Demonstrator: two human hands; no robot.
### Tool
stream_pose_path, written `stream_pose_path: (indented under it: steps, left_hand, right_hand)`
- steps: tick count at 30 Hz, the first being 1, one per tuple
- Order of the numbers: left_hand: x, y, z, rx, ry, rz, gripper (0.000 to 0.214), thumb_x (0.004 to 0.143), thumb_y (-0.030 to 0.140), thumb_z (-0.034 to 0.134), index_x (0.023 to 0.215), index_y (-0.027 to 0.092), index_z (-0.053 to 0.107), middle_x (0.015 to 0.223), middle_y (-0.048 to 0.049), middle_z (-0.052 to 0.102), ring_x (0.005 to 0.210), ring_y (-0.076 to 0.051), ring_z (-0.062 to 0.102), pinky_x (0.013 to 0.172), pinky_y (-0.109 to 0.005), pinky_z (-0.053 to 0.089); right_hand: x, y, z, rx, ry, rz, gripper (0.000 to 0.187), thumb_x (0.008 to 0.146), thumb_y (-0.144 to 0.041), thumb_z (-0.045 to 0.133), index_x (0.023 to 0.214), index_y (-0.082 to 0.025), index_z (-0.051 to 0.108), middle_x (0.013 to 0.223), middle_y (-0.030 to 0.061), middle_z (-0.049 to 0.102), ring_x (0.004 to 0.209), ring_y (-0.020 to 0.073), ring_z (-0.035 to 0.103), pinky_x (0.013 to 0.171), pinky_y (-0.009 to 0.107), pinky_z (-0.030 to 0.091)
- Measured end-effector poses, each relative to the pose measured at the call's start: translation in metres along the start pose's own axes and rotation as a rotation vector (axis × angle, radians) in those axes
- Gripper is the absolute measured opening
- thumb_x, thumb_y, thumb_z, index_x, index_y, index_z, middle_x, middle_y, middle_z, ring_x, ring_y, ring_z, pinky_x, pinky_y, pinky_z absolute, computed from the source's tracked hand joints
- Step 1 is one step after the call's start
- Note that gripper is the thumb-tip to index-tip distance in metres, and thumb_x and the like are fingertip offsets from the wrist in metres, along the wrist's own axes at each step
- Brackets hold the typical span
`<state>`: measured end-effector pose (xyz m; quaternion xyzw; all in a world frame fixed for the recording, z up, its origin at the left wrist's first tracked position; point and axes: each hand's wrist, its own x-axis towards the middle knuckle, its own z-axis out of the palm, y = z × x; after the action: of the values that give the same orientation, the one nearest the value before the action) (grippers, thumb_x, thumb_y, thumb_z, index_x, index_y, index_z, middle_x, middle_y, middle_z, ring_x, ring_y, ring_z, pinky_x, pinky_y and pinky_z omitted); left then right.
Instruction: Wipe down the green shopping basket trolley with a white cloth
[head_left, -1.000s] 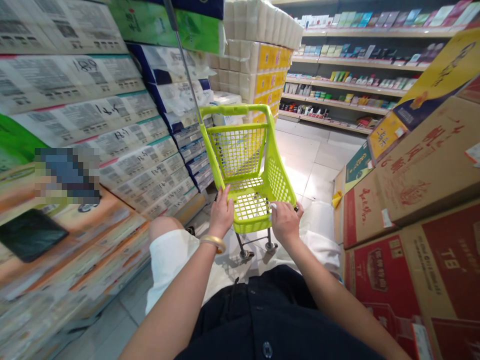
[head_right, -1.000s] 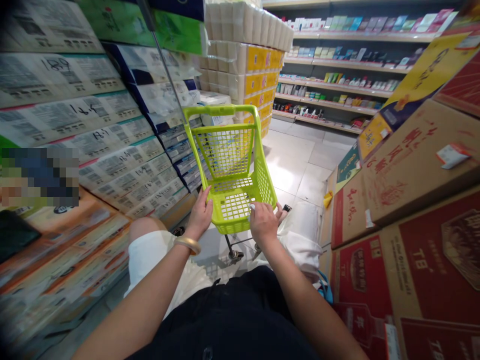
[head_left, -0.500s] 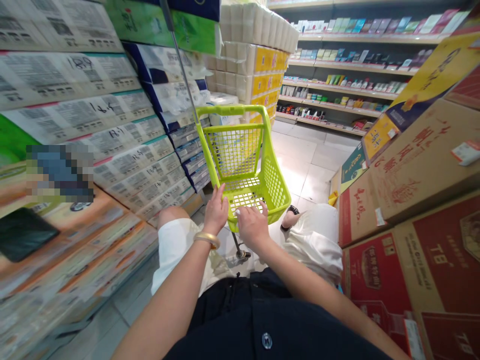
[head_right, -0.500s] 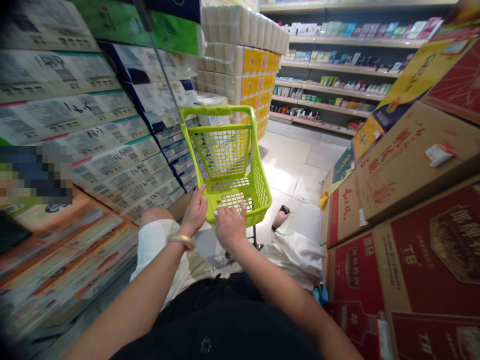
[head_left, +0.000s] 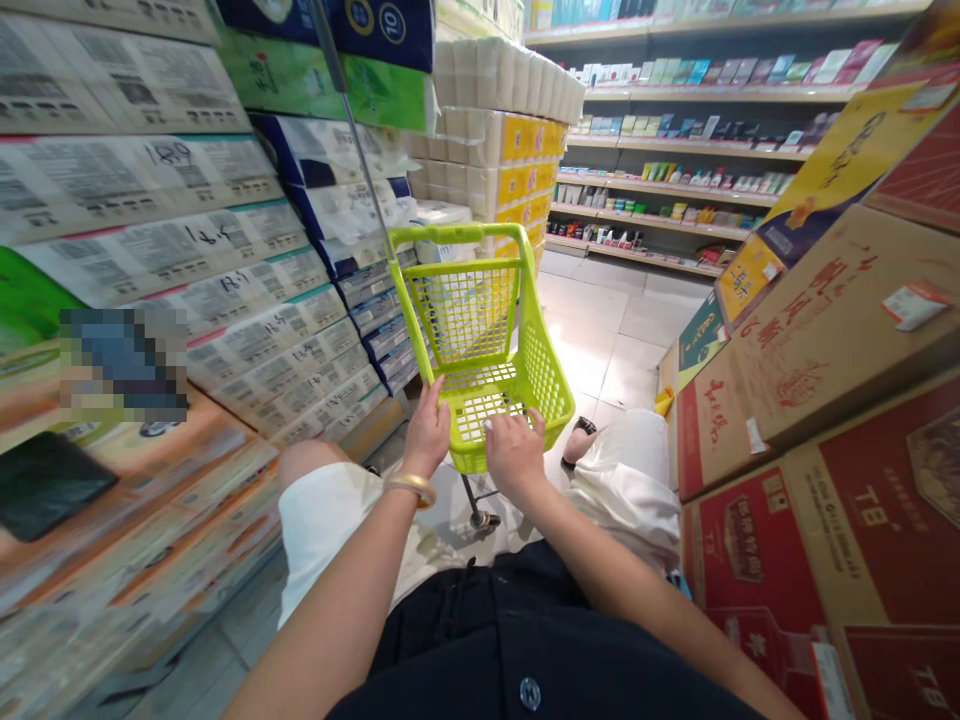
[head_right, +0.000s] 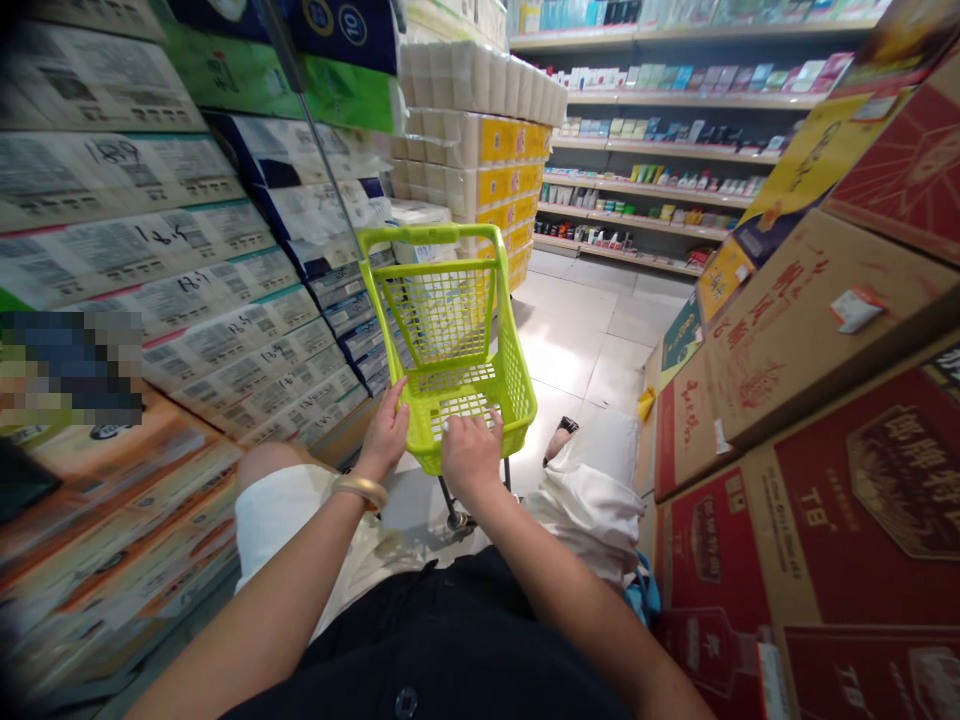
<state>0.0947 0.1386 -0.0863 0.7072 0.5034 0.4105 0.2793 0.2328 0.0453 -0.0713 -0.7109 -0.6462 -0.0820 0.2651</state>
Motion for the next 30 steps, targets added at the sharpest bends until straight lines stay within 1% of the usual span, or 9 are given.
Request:
stream_pose_path:
  steps: [3,5,10,13,16,19,25,27,30]
  left_hand:
    - [-0.001,0.0,0.0,0.014,0.003,-0.002,0.052,0.094,0.027,0.039,0.146,0.021,0.046,0.159,-0.0077,0.039,0.146,-0.023,0.036,0.122,-0.042,0.029]
    - [-0.001,0.002,-0.001,0.033,-0.018,-0.016,0.053,0.095,0.028,0.038,0.146,0.019,0.045,0.16,-0.0099,0.037,0.147,-0.024,0.035,0.122,-0.043,0.028]
    - [-0.002,0.007,-0.004,0.051,-0.047,-0.02,0.055,0.095,0.028,0.037,0.147,0.013,0.044,0.16,-0.0143,0.035,0.149,-0.024,0.032,0.123,-0.042,0.025]
    - [-0.003,0.006,-0.002,0.028,-0.026,-0.024,0.053,0.095,0.029,0.039,0.147,0.017,0.045,0.159,-0.0116,0.037,0.148,-0.024,0.034,0.123,-0.043,0.026]
    - [-0.003,0.004,0.003,-0.003,0.004,-0.025,0.051,0.095,0.029,0.041,0.145,0.022,0.047,0.159,-0.0088,0.038,0.147,-0.024,0.036,0.122,-0.044,0.029]
    - [-0.002,0.002,0.007,-0.024,0.019,-0.037,0.052,0.095,0.028,0.04,0.146,0.021,0.046,0.16,-0.0099,0.037,0.147,-0.023,0.035,0.121,-0.043,0.03]
    - [-0.001,-0.001,0.008,-0.043,0.024,-0.01,0.051,0.094,0.025,0.04,0.145,0.023,0.046,0.159,-0.0076,0.038,0.149,-0.022,0.032,0.123,-0.043,0.029]
    - [-0.001,-0.002,0.006,-0.035,0.015,-0.002,0.051,0.094,0.026,0.04,0.145,0.023,0.046,0.16,-0.0078,0.037,0.148,-0.022,0.033,0.122,-0.043,0.029]
    - [-0.002,-0.001,0.004,-0.019,-0.006,0.01,0.051,0.095,0.029,0.04,0.145,0.023,0.045,0.161,-0.009,0.036,0.148,-0.023,0.033,0.122,-0.044,0.03]
  right_hand:
    - [-0.002,-0.029,0.005,0.03,-0.043,-0.082,0.016,0.096,-0.02,0.049,0.086,-0.022,0.063,0.084,0.0022,0.071,0.085,0.0203,0.06,0.107,0.042,0.02]
    - [-0.004,-0.032,0.004,0.037,-0.052,-0.109,0.018,0.096,-0.02,0.048,0.086,-0.022,0.062,0.084,0.0015,0.071,0.085,0.0197,0.059,0.107,0.041,0.019]
    - [-0.007,0.01,-0.005,0.021,0.013,-0.038,0.015,0.095,-0.02,0.049,0.094,-0.022,0.064,0.089,0.0016,0.073,0.087,0.0201,0.061,0.105,0.041,0.019]
    - [-0.007,0.042,-0.011,-0.001,0.086,0.051,0.018,0.096,-0.019,0.047,0.096,-0.021,0.065,0.091,0.0032,0.074,0.089,0.0204,0.062,0.105,0.041,0.019]
    - [-0.004,0.053,-0.011,-0.007,0.152,0.139,0.022,0.097,-0.018,0.044,0.096,-0.021,0.066,0.091,0.0049,0.074,0.092,0.0211,0.062,0.105,0.043,0.019]
    - [-0.002,0.034,-0.006,0.006,0.131,0.145,0.02,0.096,-0.018,0.046,0.094,-0.021,0.066,0.091,0.0047,0.073,0.091,0.0215,0.062,0.106,0.044,0.02]
    - [-0.009,-0.03,0.006,0.064,-0.001,-0.093,0.016,0.095,-0.019,0.049,0.087,-0.022,0.063,0.084,0.0022,0.071,0.086,0.0203,0.059,0.107,0.041,0.02]
    - [-0.011,-0.032,0.005,0.058,-0.01,-0.122,0.017,0.096,-0.019,0.048,0.086,-0.023,0.062,0.083,0.0016,0.07,0.085,0.0198,0.059,0.106,0.041,0.021]
    - [-0.013,-0.013,0.0,0.053,0.013,-0.134,0.016,0.096,-0.02,0.048,0.088,-0.023,0.062,0.083,0.0005,0.07,0.084,0.0187,0.059,0.106,0.038,0.022]
